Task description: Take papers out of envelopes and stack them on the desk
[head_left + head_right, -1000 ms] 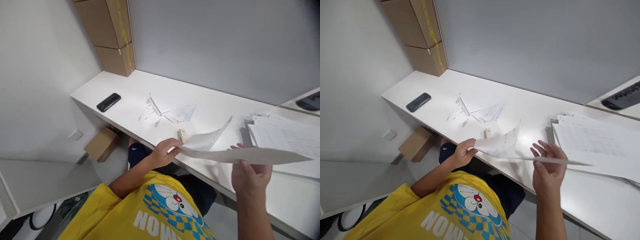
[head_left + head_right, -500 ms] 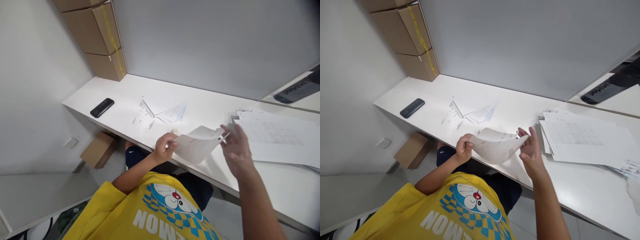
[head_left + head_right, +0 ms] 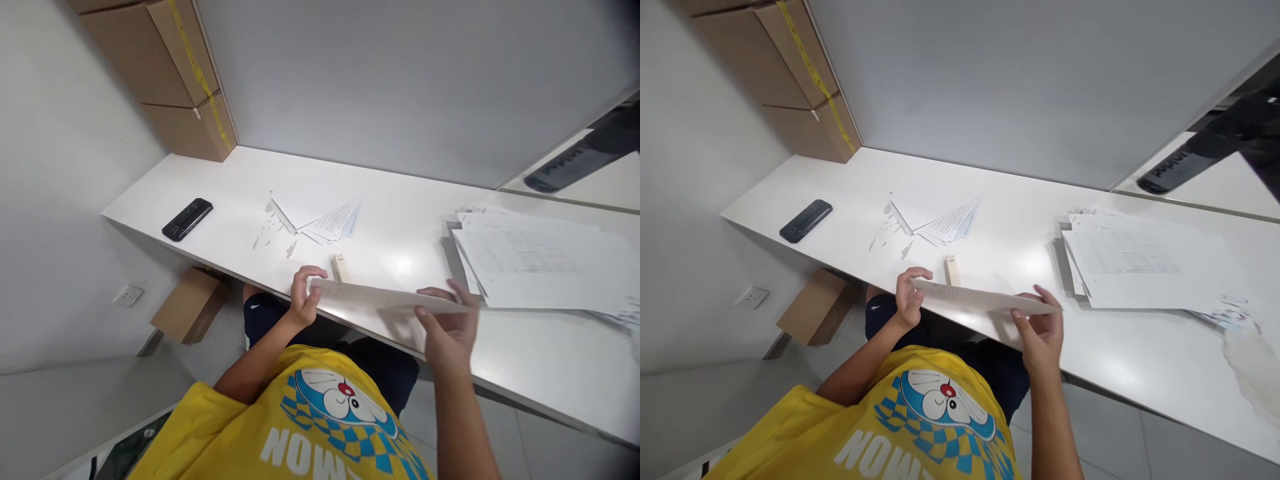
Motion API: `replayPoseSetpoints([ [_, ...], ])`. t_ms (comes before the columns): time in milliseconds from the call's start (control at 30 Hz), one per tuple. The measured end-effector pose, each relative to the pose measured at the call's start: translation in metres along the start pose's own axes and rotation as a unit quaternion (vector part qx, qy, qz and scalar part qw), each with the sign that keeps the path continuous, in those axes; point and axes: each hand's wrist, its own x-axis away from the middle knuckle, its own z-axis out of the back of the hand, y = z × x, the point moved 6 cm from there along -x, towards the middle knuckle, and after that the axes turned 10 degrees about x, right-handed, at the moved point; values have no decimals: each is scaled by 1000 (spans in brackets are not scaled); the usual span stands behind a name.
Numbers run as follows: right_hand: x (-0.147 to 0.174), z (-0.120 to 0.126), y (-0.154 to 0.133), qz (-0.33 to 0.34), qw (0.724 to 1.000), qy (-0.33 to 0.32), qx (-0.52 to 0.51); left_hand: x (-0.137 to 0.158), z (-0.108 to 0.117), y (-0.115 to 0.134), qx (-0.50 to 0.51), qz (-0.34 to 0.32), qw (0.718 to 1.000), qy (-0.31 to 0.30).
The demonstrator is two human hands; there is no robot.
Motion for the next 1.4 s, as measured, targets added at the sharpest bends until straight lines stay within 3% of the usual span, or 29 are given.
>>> replayPoseSetpoints([
  [133, 24, -8, 18, -68, 997, -16, 26, 5, -1, -6, 35, 71, 997, -27],
  [300, 49, 7, 31, -97, 990, -26, 103, 29, -9, -6, 75, 154, 983, 74],
  [367, 47, 19, 37, -122, 975, -96, 161, 32, -7, 0, 81, 150, 977, 125],
  [467, 35, 38, 47, -177, 923, -227, 256, 26, 0, -2, 84, 191, 964, 165],
  [533, 24, 49, 51, -206, 898, -263, 287, 19, 2, -10, 52, 244, 959, 134],
  [633, 7, 57, 54, -212, 882, -268, 326, 10, -2, -20, -47, 280, 959, 18],
  [767, -2, 61, 56, -219, 871, -282, 339, 8, -26, -13, -165, 171, 950, -203],
  [867, -3, 64, 51, -236, 872, -273, 331, 16, -43, -6, -212, 72, 923, -313],
  [967, -3, 66, 46, -248, 880, -242, 324, 22, -49, -6, -255, 9, 905, -340],
  [1167, -6, 78, 54, -252, 902, -206, 284, 25, -50, -10, -304, -61, 895, -321],
  [1400, -8, 62, 40, -273, 896, -240, 256, 20, -50, -10, -328, 5, 895, -303],
])
